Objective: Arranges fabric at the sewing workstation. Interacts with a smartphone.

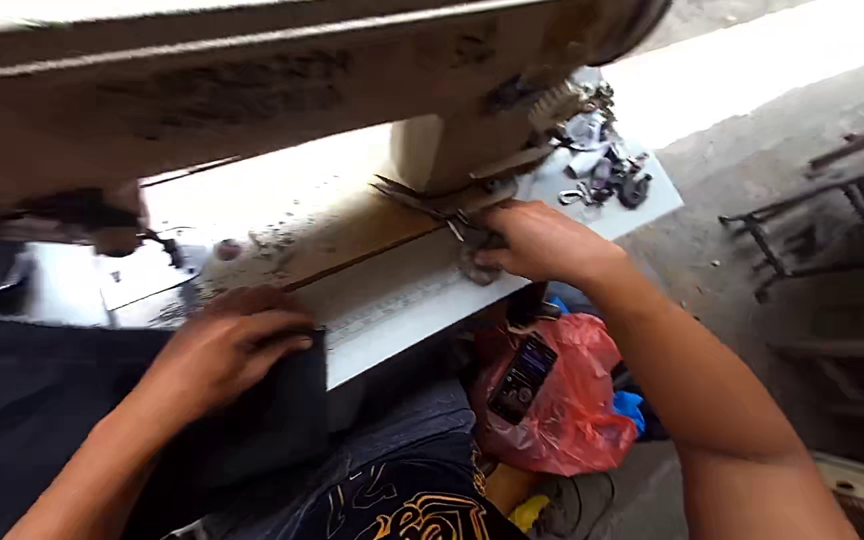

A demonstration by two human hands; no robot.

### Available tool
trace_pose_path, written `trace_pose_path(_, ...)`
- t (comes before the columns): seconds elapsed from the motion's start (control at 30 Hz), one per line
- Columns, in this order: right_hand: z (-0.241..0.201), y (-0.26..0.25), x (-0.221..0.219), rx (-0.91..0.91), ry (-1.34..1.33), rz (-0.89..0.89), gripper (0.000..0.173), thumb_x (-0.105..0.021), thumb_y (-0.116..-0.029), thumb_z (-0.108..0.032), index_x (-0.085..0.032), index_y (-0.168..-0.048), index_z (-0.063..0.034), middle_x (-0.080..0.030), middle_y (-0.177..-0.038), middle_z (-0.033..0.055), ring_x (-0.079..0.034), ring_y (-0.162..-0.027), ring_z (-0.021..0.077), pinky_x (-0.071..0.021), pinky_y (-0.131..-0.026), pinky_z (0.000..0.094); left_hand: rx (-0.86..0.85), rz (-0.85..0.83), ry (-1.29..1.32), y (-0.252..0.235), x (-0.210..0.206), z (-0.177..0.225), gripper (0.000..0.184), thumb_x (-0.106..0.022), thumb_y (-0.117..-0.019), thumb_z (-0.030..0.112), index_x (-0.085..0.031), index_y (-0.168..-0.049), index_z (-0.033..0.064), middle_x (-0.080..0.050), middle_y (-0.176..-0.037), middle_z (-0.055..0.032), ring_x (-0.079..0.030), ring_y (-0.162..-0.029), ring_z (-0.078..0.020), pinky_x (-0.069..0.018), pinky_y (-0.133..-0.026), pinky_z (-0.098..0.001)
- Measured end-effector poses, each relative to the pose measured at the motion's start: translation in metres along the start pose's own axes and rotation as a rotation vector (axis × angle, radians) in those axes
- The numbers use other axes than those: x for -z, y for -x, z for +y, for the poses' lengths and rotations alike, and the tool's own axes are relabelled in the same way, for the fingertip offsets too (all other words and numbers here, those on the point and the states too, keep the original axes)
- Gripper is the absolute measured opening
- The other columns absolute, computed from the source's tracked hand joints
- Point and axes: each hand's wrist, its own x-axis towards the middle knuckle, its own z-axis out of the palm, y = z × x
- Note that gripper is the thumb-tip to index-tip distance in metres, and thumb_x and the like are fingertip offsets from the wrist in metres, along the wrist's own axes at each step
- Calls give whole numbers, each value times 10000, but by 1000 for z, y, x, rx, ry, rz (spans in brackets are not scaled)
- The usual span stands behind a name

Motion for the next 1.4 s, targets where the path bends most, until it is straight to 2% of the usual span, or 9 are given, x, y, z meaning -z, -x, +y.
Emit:
trace_pose_path(0.2,-7,0,5,14,-2,-81,187,-646,-946,-93,-657,-1116,-16,-659,-1082,179,-652,-1048,353,-529,-860,552,107,-129,70,-16,11,21,210,-691,-900,141,-776,-999,-23,-699,-1032,-245,-666,-975,-401,-493,-865,-595)
trace_pose_path(0.33,-6,-4,13,41,-5,-123,179,-688,-917,-95,-642,-1081,-40,-652,-961,126,-650,-926,299,-526,-790,503,140,-226,48,-30,19,29,309,-707,-878,66,-725,-1163,-50,-706,-987,-246,-677,-926,-409,-499,-856,-607)
trace_pose_path(0.53,-2,-5,14,90,19,-111,179,-688,-937,-127,-648,-1085,-34,-654,-979,128,-650,-948,290,-524,-819,473,126,-202,45,-28,13,22,287,-688,-877,121,-738,-1109,-41,-700,-957,-205,-671,-882,-356,-513,-825,-572)
trace_pose_path(0.6,4,14,5,164,-57,64,254,-667,-979,-180,-663,-1172,-15,-642,-1093,148,-644,-1044,284,-527,-909,433,143,-172,56,-25,11,20,316,-684,-892,190,-740,-1101,-39,-694,-990,-215,-667,-903,-363,-511,-828,-573)
trace_pose_path(0.7,24,66,-36,293,-303,617,226,-621,-997,-130,-727,-1126,22,-703,-1002,130,-685,-936,192,-579,-838,334,158,-104,53,-14,3,7,443,-629,-913,402,-753,-1090,16,-698,-1001,-153,-664,-918,-285,-511,-832,-522)
trace_pose_path(0.83,61,151,-147,-254,-475,1062,161,-627,-968,-99,-703,-956,42,-684,-869,86,-663,-810,92,-574,-761,258,235,-129,113,-16,6,12,385,-687,-874,309,-743,-1070,-17,-685,-1009,-164,-658,-916,-276,-518,-846,-498)
trace_pose_path(0.97,55,182,-234,-661,-342,634,380,-593,-995,-318,-749,-1209,-46,-675,-1014,227,-634,-948,390,-513,-850,546,369,-243,175,-35,19,32,284,-760,-800,7,-706,-1061,-91,-663,-971,-210,-632,-872,-273,-515,-817,-449)
trace_pose_path(1.1,51,166,-259,-765,-259,406,444,-498,-1041,-379,-656,-1396,-164,-614,-1110,261,-572,-1024,448,-434,-882,604,375,-337,180,-41,23,29,311,-738,-819,5,-667,-1094,-121,-645,-953,-225,-610,-858,-277,-498,-799,-446)
trace_pose_path(1.4,42,199,-269,-709,-402,664,346,-524,-1005,-299,-808,-1112,-132,-650,-969,196,-598,-915,361,-469,-825,531,384,-319,173,-37,20,24,346,-727,-833,81,-656,-1082,-148,-642,-947,-227,-602,-856,-265,-496,-808,-425)
